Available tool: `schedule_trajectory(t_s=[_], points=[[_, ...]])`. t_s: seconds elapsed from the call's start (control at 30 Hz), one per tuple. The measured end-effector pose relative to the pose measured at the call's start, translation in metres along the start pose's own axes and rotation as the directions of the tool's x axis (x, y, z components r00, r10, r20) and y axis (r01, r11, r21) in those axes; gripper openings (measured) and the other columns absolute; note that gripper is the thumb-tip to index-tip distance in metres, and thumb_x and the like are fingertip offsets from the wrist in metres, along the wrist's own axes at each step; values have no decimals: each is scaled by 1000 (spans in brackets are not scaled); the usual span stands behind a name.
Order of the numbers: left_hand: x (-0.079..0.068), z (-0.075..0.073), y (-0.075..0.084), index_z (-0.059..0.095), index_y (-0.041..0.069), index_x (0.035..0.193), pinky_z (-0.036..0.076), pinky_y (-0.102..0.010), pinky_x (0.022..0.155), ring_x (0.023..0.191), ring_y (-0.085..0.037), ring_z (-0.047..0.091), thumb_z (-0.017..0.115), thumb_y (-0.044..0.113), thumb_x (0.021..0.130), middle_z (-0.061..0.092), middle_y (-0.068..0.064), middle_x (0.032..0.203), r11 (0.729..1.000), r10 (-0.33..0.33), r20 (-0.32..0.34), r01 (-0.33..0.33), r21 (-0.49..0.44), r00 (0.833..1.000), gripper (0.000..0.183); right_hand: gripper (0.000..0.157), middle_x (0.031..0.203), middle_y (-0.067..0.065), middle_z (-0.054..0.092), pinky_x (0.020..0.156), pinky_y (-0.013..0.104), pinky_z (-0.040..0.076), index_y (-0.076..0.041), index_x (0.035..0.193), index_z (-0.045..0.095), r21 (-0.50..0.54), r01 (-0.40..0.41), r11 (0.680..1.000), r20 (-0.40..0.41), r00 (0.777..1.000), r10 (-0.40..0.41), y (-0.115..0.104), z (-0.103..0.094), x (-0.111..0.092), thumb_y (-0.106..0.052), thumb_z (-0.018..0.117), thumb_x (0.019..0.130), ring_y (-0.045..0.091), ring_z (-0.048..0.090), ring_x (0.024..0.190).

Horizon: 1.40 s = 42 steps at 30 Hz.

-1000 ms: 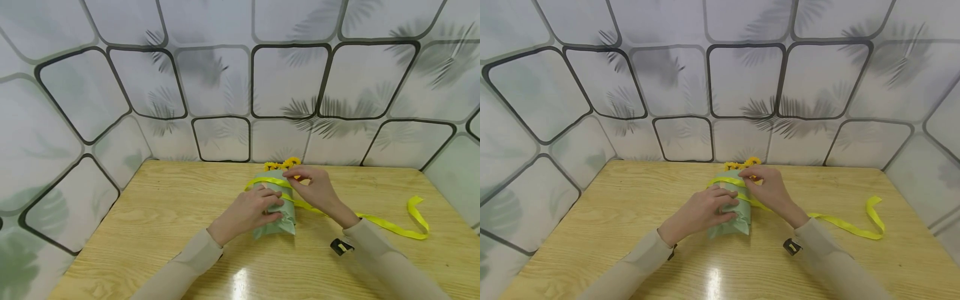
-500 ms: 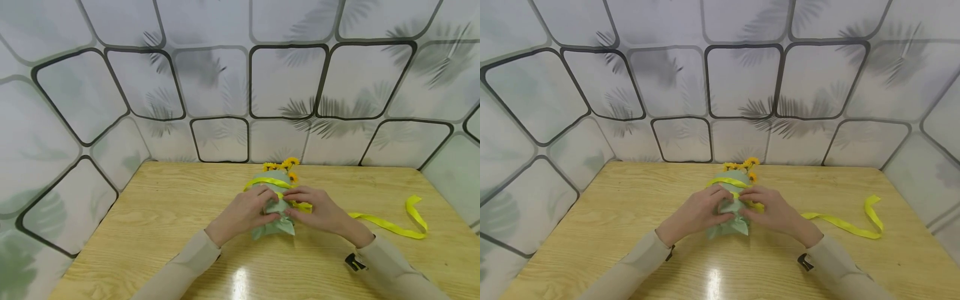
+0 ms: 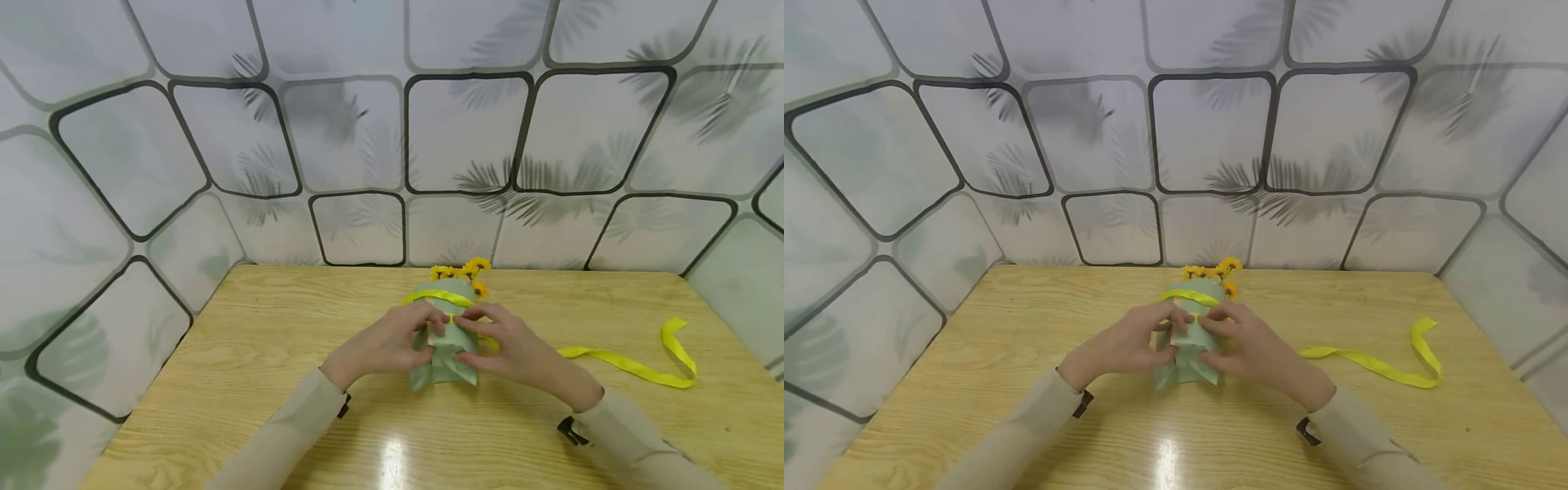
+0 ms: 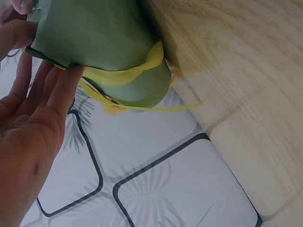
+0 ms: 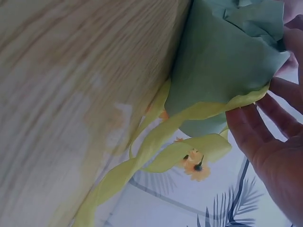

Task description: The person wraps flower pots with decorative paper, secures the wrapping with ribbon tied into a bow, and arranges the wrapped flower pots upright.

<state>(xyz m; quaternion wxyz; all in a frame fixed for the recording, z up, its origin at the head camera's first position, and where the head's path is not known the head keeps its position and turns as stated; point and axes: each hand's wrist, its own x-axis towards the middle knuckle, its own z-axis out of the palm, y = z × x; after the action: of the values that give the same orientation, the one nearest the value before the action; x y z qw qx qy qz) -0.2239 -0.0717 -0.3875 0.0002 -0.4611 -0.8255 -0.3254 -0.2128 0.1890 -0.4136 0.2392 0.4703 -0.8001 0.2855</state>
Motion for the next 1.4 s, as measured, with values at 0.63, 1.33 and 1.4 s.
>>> schedule_trajectory(t_s=[0.63, 1.33, 1.4], points=[[0, -1, -7, 71, 14, 102, 56, -31, 92, 111, -14, 65, 76, 5, 88, 68, 0, 119, 998, 62, -42, -62, 4, 997, 17, 35, 117, 13, 75, 76, 35, 61, -5, 96, 74, -181, -112, 977, -47, 993, 105, -16, 14, 9, -19, 94, 71, 27, 70, 98], [30, -14, -34, 69, 8, 130, 56, -21, 74, 92, -18, 71, 65, 13, 102, 73, -9, 117, 987, -145, -128, 152, 53, 981, 30, 33, 112, 10, 77, 74, 35, 61, -5, 90, 73, -218, -153, 964, -62, 988, 143, -20, 17, 10, -21, 94, 70, 22, 69, 91], [32, -13, -36, 72, 9, 126, 55, -20, 73, 88, -16, 69, 65, 12, 101, 74, -7, 110, 987, -139, -118, 148, 70, 983, 26, 33, 112, 10, 77, 74, 34, 61, -5, 90, 73, -219, -158, 963, -60, 987, 148, -20, 17, 11, -22, 93, 70, 22, 69, 91]])
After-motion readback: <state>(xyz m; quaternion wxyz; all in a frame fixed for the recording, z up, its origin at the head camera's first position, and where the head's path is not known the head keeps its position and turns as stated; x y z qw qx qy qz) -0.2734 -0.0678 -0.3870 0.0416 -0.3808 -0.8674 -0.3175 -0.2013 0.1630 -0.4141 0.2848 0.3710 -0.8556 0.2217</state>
